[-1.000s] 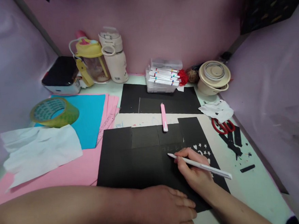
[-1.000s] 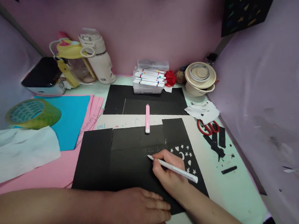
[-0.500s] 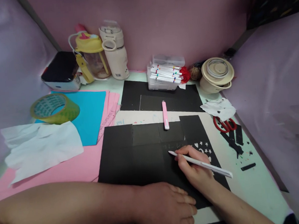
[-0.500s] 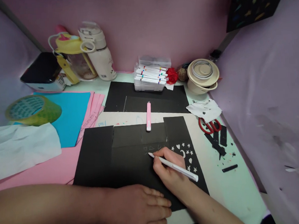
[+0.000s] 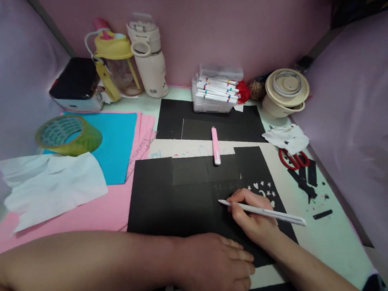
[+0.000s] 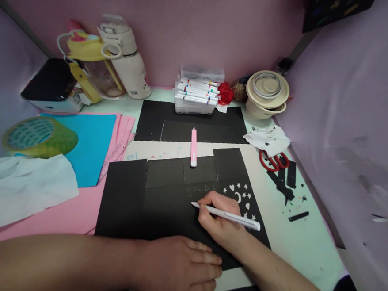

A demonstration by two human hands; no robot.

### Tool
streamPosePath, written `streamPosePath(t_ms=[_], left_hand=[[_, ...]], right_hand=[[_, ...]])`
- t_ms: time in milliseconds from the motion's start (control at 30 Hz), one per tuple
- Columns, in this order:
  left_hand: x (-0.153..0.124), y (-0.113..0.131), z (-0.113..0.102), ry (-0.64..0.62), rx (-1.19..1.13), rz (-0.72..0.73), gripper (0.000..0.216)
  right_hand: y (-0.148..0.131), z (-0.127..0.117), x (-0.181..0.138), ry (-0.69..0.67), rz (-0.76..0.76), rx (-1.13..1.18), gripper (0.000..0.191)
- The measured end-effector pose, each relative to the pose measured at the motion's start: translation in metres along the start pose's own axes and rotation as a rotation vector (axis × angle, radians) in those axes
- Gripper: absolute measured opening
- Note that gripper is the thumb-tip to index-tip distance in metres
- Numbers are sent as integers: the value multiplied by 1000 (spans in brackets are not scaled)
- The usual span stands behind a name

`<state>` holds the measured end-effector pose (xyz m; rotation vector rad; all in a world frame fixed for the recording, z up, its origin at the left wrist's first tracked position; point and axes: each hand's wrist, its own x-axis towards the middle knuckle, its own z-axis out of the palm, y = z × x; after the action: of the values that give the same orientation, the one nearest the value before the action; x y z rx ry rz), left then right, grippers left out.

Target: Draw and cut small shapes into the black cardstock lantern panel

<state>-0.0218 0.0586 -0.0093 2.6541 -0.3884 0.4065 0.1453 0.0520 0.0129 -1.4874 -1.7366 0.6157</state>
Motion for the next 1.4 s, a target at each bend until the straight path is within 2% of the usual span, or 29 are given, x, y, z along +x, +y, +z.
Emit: streamPosePath(t_ms=[233, 467, 767, 967, 1167, 1400], left_hand=[[0, 1, 0, 4, -6, 9, 41], [2, 0, 0, 34, 21, 8, 38], [2, -1, 1, -5, -19, 15, 48], [3, -2, 0, 32, 10, 20, 43], [2, -2, 1, -18, -16, 16, 47], [2, -2, 1, -1, -13, 19, 47]], right_hand=[[-1, -2, -1, 18, 39, 30, 13], [2, 1, -3, 0, 9, 40, 11], [6, 1, -4, -26, -6, 39, 11], [6, 2, -4, -41, -19, 35, 10], [7, 1, -5, -39, -18, 49, 13], [4, 0, -4, -18, -8, 69, 14]])
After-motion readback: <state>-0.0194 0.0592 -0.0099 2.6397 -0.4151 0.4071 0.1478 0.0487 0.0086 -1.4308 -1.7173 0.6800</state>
